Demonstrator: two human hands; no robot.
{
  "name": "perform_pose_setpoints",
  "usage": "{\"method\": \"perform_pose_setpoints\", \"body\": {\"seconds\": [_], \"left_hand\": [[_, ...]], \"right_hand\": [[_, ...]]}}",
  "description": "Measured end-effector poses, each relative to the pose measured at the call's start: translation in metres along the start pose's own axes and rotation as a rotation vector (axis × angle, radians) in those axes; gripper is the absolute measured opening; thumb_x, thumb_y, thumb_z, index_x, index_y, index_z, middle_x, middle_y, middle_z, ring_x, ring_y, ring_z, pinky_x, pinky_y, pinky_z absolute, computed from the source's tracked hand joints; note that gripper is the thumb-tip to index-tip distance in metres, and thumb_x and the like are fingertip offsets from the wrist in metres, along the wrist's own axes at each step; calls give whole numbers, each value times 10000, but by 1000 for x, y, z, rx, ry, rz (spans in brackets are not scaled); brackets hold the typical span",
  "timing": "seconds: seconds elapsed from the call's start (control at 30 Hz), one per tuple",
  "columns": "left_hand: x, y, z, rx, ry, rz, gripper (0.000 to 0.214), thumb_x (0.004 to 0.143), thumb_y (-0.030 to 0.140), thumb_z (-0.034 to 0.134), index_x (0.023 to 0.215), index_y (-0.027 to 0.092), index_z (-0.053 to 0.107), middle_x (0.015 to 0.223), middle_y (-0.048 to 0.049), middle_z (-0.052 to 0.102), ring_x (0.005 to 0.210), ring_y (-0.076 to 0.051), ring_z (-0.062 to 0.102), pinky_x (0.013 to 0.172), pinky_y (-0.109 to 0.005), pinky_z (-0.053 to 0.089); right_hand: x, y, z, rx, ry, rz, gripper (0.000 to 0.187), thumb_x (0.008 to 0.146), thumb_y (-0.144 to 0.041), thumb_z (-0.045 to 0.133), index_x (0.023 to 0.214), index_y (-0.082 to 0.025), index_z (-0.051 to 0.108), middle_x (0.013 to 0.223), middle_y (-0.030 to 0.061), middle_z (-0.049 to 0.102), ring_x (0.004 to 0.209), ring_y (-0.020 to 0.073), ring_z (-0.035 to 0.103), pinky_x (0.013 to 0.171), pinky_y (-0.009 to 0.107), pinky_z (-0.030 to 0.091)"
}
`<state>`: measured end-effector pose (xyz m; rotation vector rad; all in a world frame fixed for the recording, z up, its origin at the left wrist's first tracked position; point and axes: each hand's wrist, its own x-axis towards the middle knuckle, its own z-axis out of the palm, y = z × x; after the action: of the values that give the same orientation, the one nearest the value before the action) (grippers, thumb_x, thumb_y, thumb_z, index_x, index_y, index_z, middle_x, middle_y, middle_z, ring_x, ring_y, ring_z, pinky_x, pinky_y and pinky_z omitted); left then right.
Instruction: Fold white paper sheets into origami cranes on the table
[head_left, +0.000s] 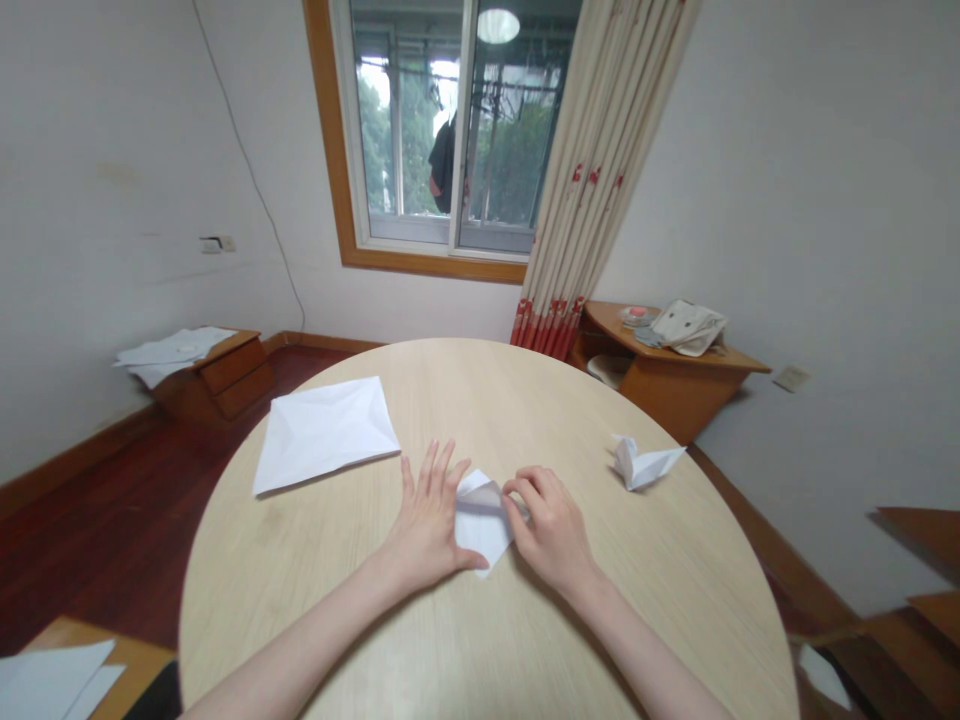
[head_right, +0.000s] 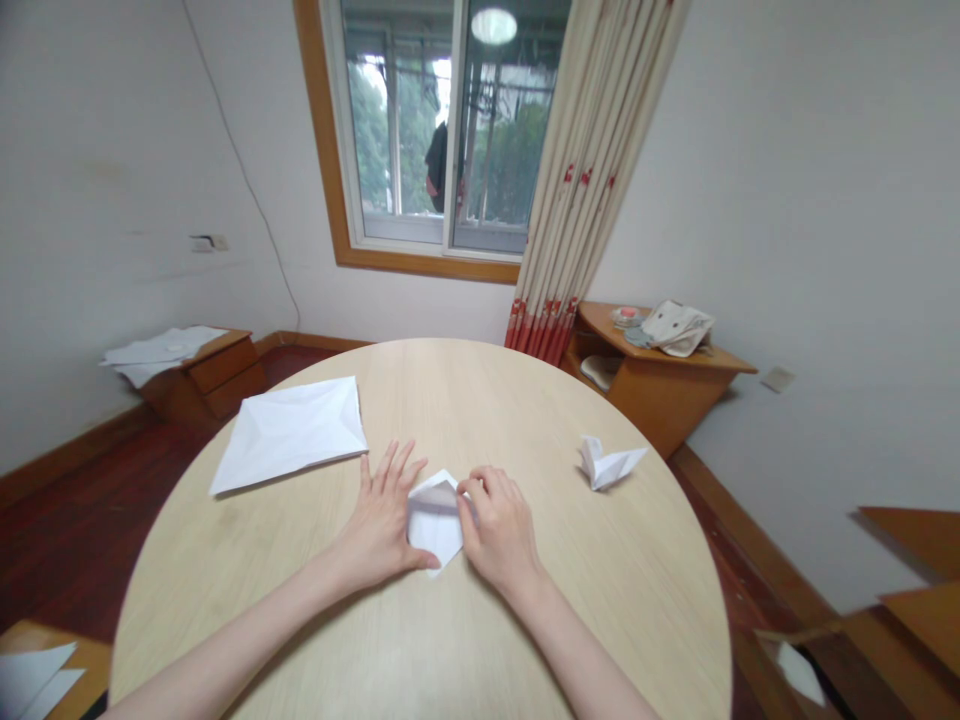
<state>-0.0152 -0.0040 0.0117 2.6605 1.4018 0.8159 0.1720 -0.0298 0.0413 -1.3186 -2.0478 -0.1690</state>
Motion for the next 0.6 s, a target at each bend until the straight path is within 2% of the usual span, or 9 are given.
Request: {"method": "perform_pose_setpoints", "body": {"seconds": [0.1,0.23,0.43,0.6], "left_hand": [[0,1,-1,-28,9,30,1117,450,560,845,1340,148,309,1506,-253,167,1406,-422,46,1065,-675,-59],[-1,2,-3,-55,25,95,965,524,549,825,1272,174,345,1505,-247,164,1411,-409,37,1066,-682,-26],[0,3,-8,-42,-40,128,743,581,576,786,1128,188,464,1481,-223,228,1410,-411,25,1051,-697,-28],[1,5,-10,11,-51,95,779,519,552,830,1128,198,497,1505,-207,172,1408,-416,29,1063,-680,-48]], "right_hand": [[-1,2,3,-15,19,32,229,928,-232,394,848,-181,602,779,65,600,770,211,539,694,323,386],[-1,7,5,-40,58,58,255,943,-256,398,875,-167,627,677,45,604,697,198,540,678,321,353],[-1,11,8,-35,111,45,267,948,-269,405,882,-169,643,715,51,648,711,191,548,684,311,353],[0,10,8,-22,179,-29,210,939,-235,450,869,-164,635,736,46,664,722,191,541,670,309,349]]}}
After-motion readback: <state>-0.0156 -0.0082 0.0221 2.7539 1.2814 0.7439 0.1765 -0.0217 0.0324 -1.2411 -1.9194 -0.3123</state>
